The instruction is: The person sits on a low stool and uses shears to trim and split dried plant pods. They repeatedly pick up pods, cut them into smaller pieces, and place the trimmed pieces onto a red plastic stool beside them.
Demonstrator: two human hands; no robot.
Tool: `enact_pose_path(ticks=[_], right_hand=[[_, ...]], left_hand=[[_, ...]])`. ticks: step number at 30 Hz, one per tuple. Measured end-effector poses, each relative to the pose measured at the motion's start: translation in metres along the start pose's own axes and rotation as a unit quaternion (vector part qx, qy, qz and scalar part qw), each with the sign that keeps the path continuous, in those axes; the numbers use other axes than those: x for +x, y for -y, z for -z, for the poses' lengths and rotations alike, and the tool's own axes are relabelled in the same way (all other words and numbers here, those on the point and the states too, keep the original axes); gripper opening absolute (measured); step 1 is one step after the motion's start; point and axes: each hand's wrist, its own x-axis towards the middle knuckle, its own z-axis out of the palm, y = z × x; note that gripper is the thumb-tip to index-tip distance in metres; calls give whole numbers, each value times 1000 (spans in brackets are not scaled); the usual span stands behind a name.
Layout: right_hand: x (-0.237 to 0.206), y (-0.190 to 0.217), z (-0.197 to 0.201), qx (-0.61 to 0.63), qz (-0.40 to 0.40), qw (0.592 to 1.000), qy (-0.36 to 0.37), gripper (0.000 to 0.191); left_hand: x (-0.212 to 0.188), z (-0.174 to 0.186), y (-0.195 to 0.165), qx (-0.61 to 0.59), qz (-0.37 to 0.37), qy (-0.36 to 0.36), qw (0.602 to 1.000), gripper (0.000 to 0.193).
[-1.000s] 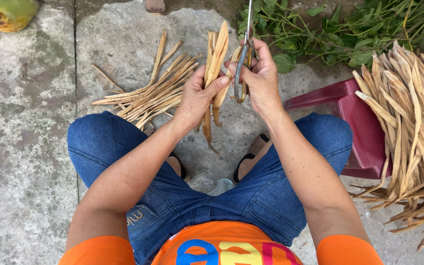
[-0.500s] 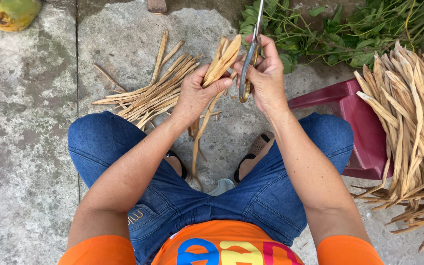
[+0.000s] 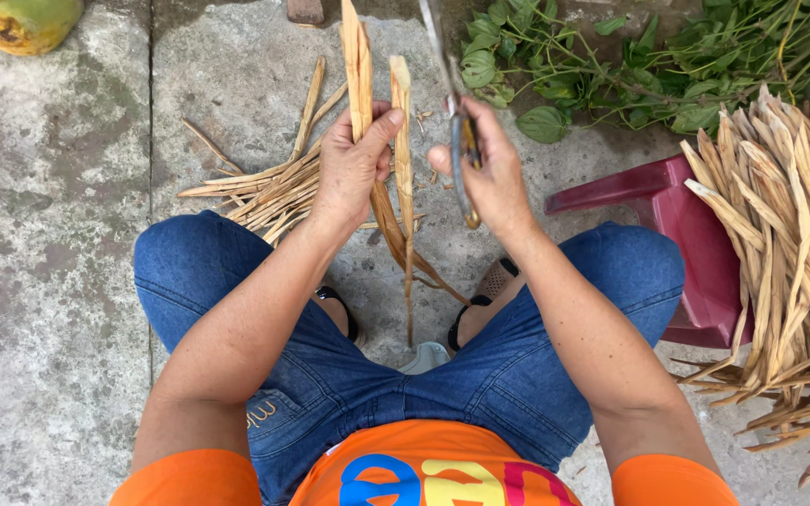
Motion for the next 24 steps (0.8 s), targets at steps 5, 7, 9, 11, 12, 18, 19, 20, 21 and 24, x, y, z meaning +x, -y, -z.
enact_pose_path(ticks=[5,7,9,11,12,18,19,20,21,24], right_hand=[[-10,11,-9,-40,-76,994,72,84],[-8,15,-11,-57,-88,991,79,84],[-8,19,-13,-63,-92,991,76,84],[-8,21,-14,-67,-67,993,76,83],[-8,22,-14,-68,-55,993,76,82],[-9,23,-14,-69,-41,994,72,79],[-9,23,-14,-71,-36,994,69,78],[-8,23,-14,-73,-30,995,65,77],[-9,23,-14,-75,-24,995,62,76],[-10,23,-16,-93,-31,994,47,73]], left_hand=[[3,5,-7,-21,-17,-25,999,23],[3,5,-9,-21,-15,-26,999,23],[1,5,-11,-17,-9,-25,1000,23],[-1,4,-11,-12,-3,-21,1000,23],[-2,3,-11,-13,2,-19,1000,23],[-6,2,-12,-20,8,-6,1000,24],[-6,2,-12,-22,6,-4,1000,24],[-6,2,-12,-25,5,-2,1000,24],[-5,2,-12,-27,4,-2,1000,24],[-5,2,-11,-34,5,-3,999,23]])
